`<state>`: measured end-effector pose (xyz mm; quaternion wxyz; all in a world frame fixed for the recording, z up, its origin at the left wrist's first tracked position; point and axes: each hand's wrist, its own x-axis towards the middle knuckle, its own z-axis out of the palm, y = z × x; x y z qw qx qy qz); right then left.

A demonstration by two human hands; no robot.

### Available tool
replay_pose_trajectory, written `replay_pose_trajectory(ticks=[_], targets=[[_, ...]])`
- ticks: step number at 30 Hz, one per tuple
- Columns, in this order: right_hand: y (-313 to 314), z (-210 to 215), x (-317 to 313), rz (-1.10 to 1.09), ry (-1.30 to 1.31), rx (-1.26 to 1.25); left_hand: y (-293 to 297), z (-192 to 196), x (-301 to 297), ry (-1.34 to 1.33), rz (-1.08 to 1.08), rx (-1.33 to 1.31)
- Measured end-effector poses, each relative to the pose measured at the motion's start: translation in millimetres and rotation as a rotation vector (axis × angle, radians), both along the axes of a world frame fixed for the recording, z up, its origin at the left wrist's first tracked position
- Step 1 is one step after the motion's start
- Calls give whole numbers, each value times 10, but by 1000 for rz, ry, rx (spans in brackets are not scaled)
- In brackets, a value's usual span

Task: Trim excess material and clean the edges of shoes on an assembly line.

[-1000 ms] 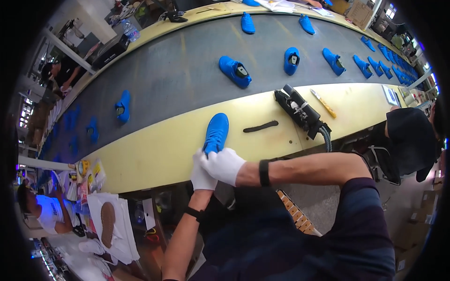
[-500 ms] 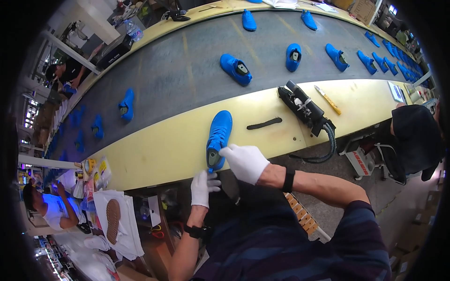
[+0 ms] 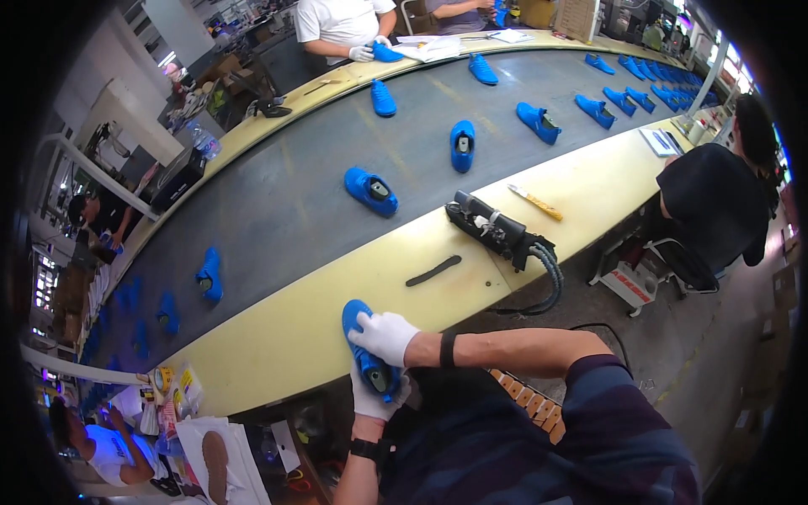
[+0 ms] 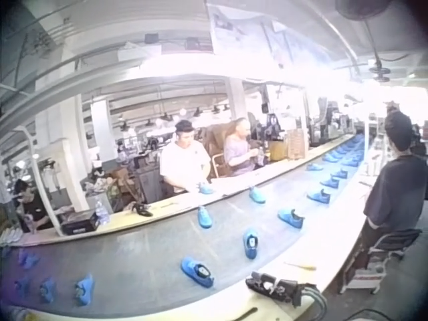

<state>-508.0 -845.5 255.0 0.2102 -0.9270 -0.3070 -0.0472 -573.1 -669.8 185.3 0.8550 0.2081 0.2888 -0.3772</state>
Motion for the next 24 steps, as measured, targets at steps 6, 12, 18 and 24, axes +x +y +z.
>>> replay_pose_trajectory(ticks=[6, 12, 18, 24], targets=[[-690, 164, 294, -131, -101, 69, 207, 161, -198, -205, -86, -223], [-2217, 120, 936, -761, -338, -67, 16, 581, -22, -185, -99, -249], [-2643, 195, 947, -727, 335, 180, -315, 1048, 254, -196, -135, -88], [-1940, 980, 30, -574, 258, 335, -539, 1340, 424, -242, -136, 55]])
